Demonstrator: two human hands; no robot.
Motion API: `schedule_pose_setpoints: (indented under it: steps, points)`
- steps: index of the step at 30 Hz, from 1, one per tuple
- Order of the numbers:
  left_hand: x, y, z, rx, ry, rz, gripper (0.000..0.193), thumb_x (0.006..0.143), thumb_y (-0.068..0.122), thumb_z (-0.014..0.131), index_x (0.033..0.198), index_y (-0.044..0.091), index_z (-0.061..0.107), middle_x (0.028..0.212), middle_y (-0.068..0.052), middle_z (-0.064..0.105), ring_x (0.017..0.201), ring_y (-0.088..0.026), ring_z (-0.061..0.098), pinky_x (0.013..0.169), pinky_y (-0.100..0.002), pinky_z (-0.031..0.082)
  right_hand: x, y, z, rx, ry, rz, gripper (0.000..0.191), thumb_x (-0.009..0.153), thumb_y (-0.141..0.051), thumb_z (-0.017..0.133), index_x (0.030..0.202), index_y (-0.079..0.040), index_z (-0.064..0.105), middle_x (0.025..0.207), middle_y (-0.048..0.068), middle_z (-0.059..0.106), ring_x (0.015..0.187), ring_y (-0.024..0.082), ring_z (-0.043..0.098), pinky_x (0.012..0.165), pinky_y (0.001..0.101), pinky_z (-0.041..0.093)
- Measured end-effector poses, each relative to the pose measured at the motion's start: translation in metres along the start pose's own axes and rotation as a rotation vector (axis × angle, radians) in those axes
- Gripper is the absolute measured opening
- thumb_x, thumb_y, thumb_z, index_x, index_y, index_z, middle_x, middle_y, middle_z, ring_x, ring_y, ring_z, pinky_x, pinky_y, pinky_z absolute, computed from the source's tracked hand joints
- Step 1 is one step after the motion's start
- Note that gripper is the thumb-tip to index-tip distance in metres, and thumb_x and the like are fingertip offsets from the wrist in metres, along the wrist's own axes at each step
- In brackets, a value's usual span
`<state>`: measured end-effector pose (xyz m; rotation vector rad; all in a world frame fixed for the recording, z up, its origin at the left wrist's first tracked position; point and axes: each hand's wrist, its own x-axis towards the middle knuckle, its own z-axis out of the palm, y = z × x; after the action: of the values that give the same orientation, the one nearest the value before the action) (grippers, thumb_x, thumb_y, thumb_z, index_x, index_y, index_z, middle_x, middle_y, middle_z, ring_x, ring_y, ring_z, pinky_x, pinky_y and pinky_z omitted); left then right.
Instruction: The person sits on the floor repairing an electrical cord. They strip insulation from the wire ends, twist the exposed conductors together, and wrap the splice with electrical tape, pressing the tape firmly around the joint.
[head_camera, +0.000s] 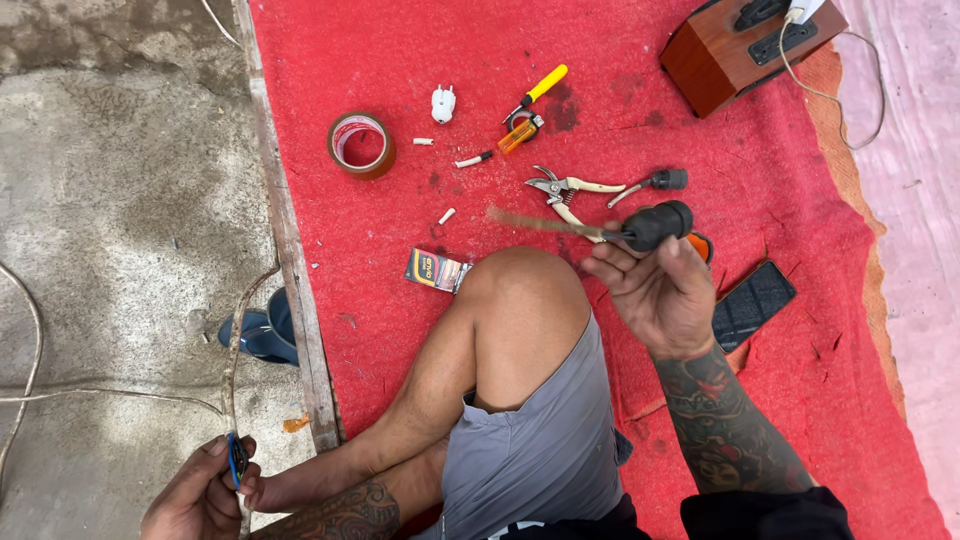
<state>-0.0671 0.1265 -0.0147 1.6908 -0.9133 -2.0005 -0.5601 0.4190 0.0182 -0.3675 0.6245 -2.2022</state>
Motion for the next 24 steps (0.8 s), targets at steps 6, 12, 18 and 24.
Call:
schedule_pose_setpoints:
  steps: [6, 12, 18, 24]
  points:
    - [-0.001, 0.001, 0.001, -0.012, -0.081, 0.019, 0.033, 0.105, 0.022, 0.054, 0.112, -0.010, 0.059, 0.083, -0.016, 0.060, 0.067, -0.022, 0.060, 0.060, -0.037, 0.048, -0.009, 0.004, 0.008, 0.089, -0.078, 0.077, 0.046, 0.108, -0.022, 0.058, 0.146, 0.003, 0.053, 0.139, 0.024, 0.065, 0.132, 0.039, 0.063, 0.119, 0.0578, 0.046]
    - [-0.016, 0.012, 0.015, -0.081, -0.207, 0.006, 0.023, 0.105, 0.020, 0.058, 0.105, -0.002, 0.060, 0.078, -0.011, 0.063, 0.067, -0.020, 0.060, 0.062, -0.034, 0.048, -0.009, 0.033, 0.016, 0.140, -0.013, 0.179, 0.043, 0.115, -0.032, 0.053, 0.129, 0.008, 0.062, 0.120, 0.025, 0.072, 0.119, 0.039, 0.069, 0.116, 0.0595, 0.048]
    - [-0.027, 0.021, 0.029, -0.120, -0.044, 0.001, 0.021, 0.096, 0.011, 0.059, 0.112, -0.001, 0.064, 0.086, -0.008, 0.065, 0.069, -0.019, 0.060, 0.061, -0.032, 0.046, 0.000, 0.070, 0.045, 0.029, 0.092, 0.344, 0.046, 0.114, -0.038, 0.054, 0.124, 0.005, 0.067, 0.117, 0.024, 0.073, 0.115, 0.038, 0.071, 0.113, 0.0590, 0.050]
    - [-0.017, 0.024, 0.028, -0.249, -0.152, 0.064, 0.019, 0.101, 0.011, 0.050, 0.108, -0.004, 0.061, 0.091, -0.010, 0.065, 0.072, -0.021, 0.061, 0.063, -0.034, 0.048, 0.004, 0.148, 0.119, -0.063, 0.069, 0.526, 0.046, 0.115, -0.041, 0.052, 0.113, 0.003, 0.067, 0.105, 0.020, 0.074, 0.105, 0.036, 0.072, 0.105, 0.0543, 0.054]
